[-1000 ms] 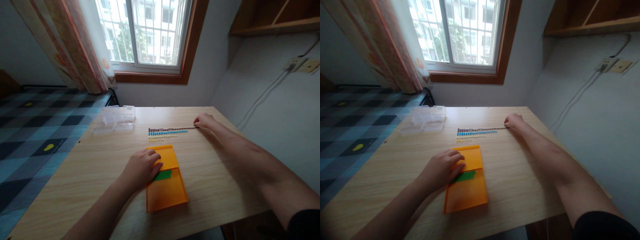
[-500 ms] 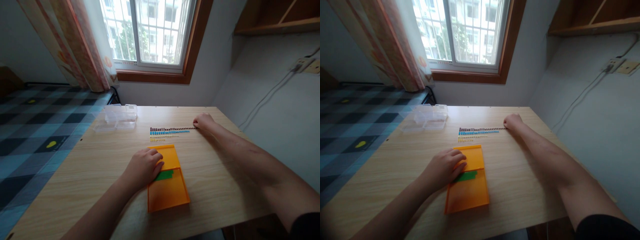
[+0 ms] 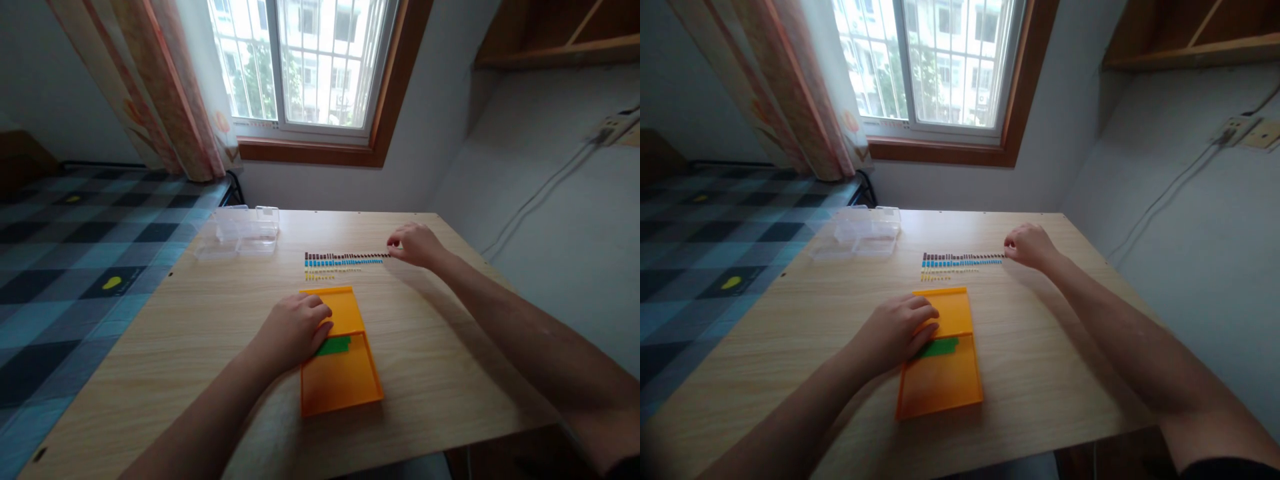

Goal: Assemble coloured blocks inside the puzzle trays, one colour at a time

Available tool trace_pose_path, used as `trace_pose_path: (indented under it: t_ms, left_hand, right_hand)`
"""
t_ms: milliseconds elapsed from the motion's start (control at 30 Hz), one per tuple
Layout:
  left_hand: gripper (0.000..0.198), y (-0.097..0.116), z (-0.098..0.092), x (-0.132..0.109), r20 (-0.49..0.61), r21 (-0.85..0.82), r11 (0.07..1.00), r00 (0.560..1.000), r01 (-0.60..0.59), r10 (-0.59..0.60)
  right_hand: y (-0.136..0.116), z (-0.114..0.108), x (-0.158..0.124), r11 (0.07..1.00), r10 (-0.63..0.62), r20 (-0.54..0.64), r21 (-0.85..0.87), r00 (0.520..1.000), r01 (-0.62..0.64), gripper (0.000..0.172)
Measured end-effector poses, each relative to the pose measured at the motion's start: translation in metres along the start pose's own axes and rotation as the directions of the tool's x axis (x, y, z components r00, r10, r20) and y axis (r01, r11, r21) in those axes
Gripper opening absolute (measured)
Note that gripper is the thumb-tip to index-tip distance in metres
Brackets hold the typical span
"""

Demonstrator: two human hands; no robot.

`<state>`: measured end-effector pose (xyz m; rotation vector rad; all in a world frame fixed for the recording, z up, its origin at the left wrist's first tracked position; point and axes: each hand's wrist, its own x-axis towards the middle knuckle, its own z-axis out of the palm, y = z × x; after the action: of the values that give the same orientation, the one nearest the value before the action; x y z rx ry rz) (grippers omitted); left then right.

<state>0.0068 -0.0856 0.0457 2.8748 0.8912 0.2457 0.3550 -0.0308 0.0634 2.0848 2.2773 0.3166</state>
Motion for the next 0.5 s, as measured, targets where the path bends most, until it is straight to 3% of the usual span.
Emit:
trace_pose_path:
  t_ms: [100, 200, 333, 500]
  left_hand:
    - [0.018, 0.002, 0.003, 0.001, 0.0, -0.006, 1.0, 1.0, -0.029, 0.029]
    - [0.013, 0.002, 0.011, 0.003, -0.061, -0.033, 0.999, 0.998, 0.014, -0.016]
    - [0.012, -0.001, 0.019, 0.002, -0.227, -0.11, 0.994, 0.973, 0.009, -0.034]
    - [0.015, -0.001, 0.018, -0.001, -0.456, -0.153, 0.978, 0.888, -0.141, 0.057]
  right_hand:
    - [-0.032, -0.003, -0.042, 0.966, -0.182, -0.069, 0.172, 0.981, 0.192, 0.018]
    - [-0.072, -0.002, -0.073, 0.889, -0.308, -0.104, 0.323, 0.946, 0.325, 0.014]
    - [-0.111, -0.012, -0.083, 0.742, -0.34, -0.209, 0.539, 0.917, 0.399, 0.011]
    - [-0.125, -0.017, -0.075, 0.509, -0.267, -0.223, 0.794, 0.938, 0.334, 0.009]
